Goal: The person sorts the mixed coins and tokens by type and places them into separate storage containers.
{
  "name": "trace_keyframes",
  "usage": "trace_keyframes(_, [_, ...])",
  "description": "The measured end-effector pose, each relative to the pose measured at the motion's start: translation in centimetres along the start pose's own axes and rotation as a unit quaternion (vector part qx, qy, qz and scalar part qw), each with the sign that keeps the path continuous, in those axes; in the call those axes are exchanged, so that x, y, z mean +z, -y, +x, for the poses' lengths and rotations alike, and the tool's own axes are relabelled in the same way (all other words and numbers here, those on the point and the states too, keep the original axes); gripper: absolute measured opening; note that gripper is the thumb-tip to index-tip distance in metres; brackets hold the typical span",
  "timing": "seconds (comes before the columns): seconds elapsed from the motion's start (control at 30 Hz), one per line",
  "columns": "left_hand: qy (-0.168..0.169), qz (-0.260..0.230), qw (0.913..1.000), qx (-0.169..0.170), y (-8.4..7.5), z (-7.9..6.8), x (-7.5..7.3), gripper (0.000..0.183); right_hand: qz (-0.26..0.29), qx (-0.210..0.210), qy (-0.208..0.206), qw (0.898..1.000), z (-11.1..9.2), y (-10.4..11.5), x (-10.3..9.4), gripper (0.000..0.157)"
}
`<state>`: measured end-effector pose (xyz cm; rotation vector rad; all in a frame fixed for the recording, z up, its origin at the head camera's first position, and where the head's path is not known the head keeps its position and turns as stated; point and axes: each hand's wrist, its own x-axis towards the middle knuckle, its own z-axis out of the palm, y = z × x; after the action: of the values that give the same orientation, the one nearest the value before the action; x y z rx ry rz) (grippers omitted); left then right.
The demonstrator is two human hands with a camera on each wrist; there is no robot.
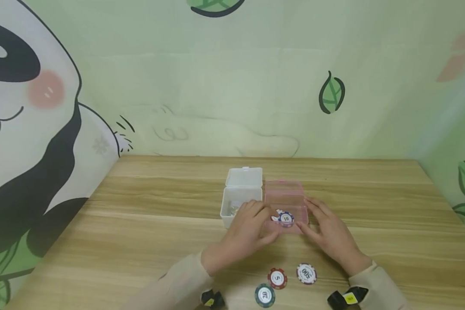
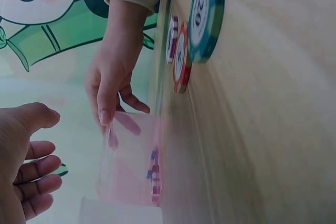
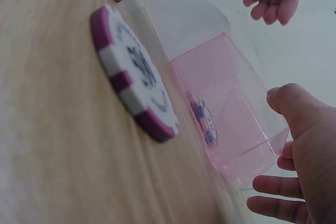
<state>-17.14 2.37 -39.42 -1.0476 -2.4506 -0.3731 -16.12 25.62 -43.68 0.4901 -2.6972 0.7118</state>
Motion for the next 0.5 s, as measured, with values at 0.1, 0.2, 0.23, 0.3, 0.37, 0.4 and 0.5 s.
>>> trace_keyframes(0.1, [0.007, -0.014, 0.9999, -0.001, -0.2, -0.4, -0.3, 0.03, -0.001, 0.001, 0.001, 1.0, 0.0, 0.0, 0.0, 0.06])
trace_keyframes(0.2, [0.022, -0.026, 0.9994, -0.003, -0.5, -0.8, -0.6, 0.033, -0.002, 0.002, 0.003, 1.0, 0.0, 0.0, 0.0, 0.06])
trace_keyframes(0.23, [0.028, -0.031, 0.9991, -0.004, -0.5, -0.9, -0.7, 0.033, -0.002, 0.002, 0.004, 1.0, 0.0, 0.0, 0.0, 0.06])
trace_keyframes(0.3, [0.041, -0.037, 0.9984, -0.007, -0.7, -1.1, -0.8, 0.034, -0.002, 0.001, 0.004, 1.0, 0.0, 0.0, 0.0, 0.06])
trace_keyframes(0.37, [0.054, -0.035, 0.9979, -0.01, -0.9, -1.4, -0.9, 0.035, -0.002, 0.0, 0.002, 1.0, 0.0, 0.0, 0.0, 0.06])
trace_keyframes(0.4, [0.058, -0.035, 0.9976, -0.01, -1.0, -1.6, -0.9, 0.035, -0.002, -0.001, 0.001, 1.0, 0.0, 0.0, 0.0, 0.06])
trace_keyframes(0.5, [0.062, -0.034, 0.9975, -0.009, -1.1, -2.0, -0.8, 0.034, -0.002, -0.001, 0.0, 1.0, 0.0, 0.0, 0.0, 0.06])
